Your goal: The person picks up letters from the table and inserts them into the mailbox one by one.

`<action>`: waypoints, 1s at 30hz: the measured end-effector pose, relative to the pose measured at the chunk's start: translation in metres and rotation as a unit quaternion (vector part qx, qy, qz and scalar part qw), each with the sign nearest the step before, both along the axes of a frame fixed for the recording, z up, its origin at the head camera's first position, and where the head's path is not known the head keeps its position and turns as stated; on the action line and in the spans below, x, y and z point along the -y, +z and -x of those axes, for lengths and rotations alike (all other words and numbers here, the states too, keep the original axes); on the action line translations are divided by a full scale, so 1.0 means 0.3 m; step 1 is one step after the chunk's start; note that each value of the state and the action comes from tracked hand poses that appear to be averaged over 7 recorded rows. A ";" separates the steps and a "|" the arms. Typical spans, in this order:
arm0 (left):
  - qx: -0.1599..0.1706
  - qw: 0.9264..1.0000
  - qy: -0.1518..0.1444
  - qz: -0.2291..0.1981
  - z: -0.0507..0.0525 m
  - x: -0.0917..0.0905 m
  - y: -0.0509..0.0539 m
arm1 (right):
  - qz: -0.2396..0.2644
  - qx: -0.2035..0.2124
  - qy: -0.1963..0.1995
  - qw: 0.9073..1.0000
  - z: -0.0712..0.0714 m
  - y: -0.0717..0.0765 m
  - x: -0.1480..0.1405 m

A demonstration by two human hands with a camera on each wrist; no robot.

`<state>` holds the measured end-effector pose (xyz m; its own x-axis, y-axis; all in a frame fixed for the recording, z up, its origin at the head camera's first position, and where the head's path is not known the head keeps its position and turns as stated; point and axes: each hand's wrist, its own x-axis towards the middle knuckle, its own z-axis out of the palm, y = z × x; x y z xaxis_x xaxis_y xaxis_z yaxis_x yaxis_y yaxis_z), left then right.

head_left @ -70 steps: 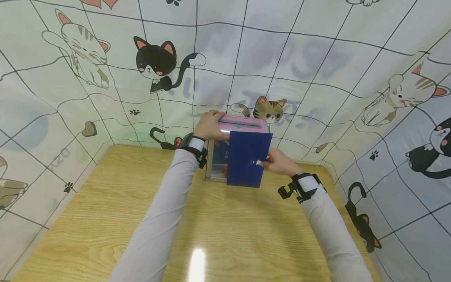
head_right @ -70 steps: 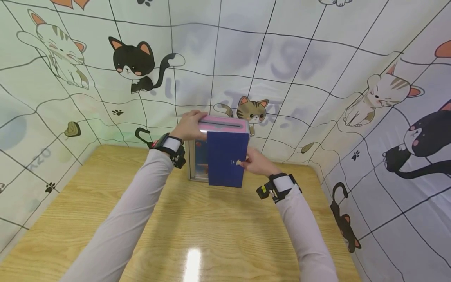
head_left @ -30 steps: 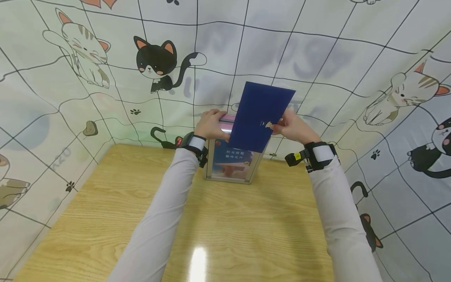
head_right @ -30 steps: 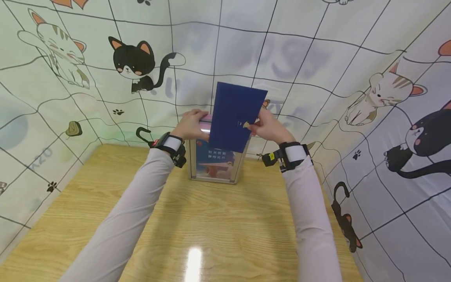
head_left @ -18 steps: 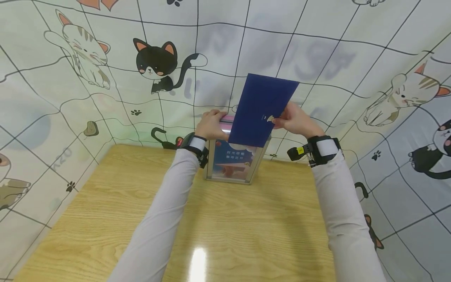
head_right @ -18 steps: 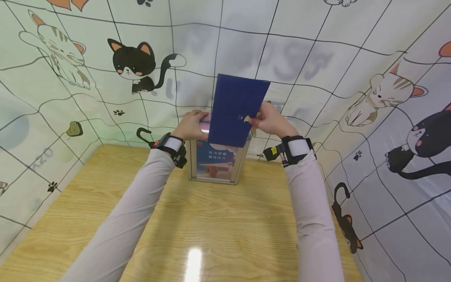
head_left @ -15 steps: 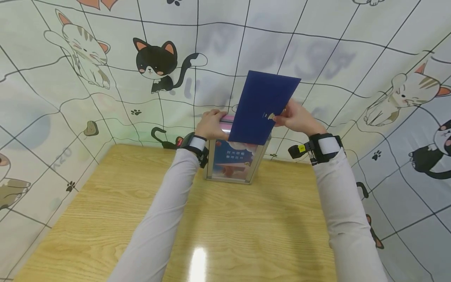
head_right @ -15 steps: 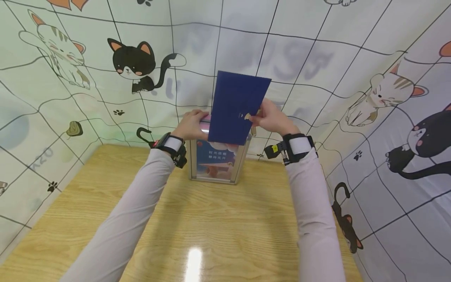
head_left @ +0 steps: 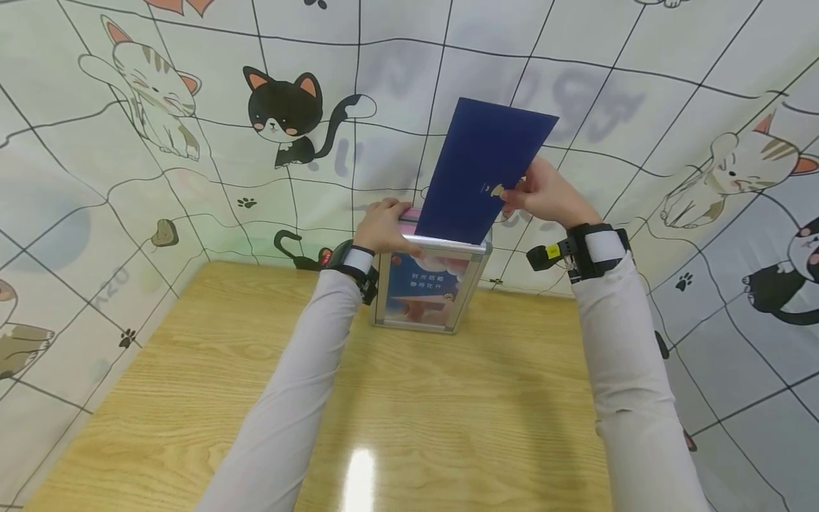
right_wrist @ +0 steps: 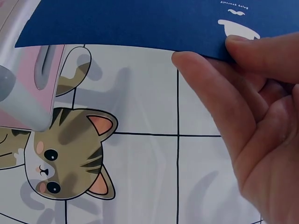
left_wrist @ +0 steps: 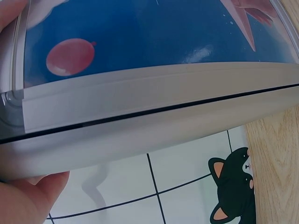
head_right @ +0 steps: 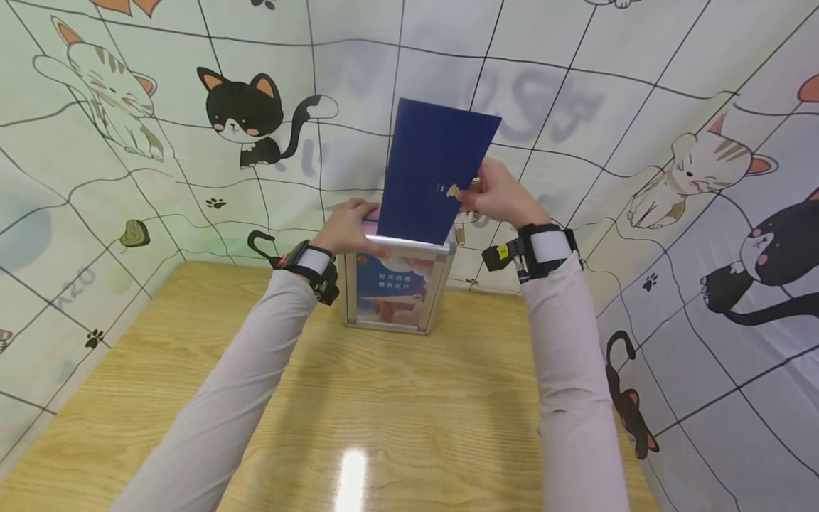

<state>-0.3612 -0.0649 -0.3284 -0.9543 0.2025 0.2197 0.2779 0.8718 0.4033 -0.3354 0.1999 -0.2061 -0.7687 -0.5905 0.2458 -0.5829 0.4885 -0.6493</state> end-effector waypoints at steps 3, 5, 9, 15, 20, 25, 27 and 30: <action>0.001 1.000 0.003 0.003 -0.005 -0.001 0.003 | 0.006 0.006 -0.001 1.000 0.016 0.009 0.010; 0.001 1.000 0.005 0.005 -0.008 -0.002 0.006 | 0.002 0.003 -0.003 1.000 0.027 0.016 0.020; 0.002 1.000 0.006 0.009 -0.011 -0.005 0.011 | -0.023 -0.023 -0.021 0.999 0.051 0.028 0.037; -0.005 1.000 -0.005 0.005 0.011 -0.003 -0.010 | -0.045 -0.026 -0.029 0.998 0.089 0.025 0.057; -0.005 1.000 -0.005 0.002 0.016 0.000 -0.018 | -0.046 -0.030 -0.021 0.998 0.110 0.025 0.073; -0.010 1.000 0.001 0.004 0.008 -0.003 -0.005 | -0.048 -0.029 -0.023 0.998 0.126 0.028 0.080; -0.011 1.000 0.003 0.008 0.008 -0.003 -0.004 | -0.049 -0.027 -0.022 0.998 0.132 0.027 0.083; -0.010 1.000 0.007 0.015 0.010 -0.004 -0.004 | -0.051 -0.023 -0.021 0.998 0.140 0.022 0.089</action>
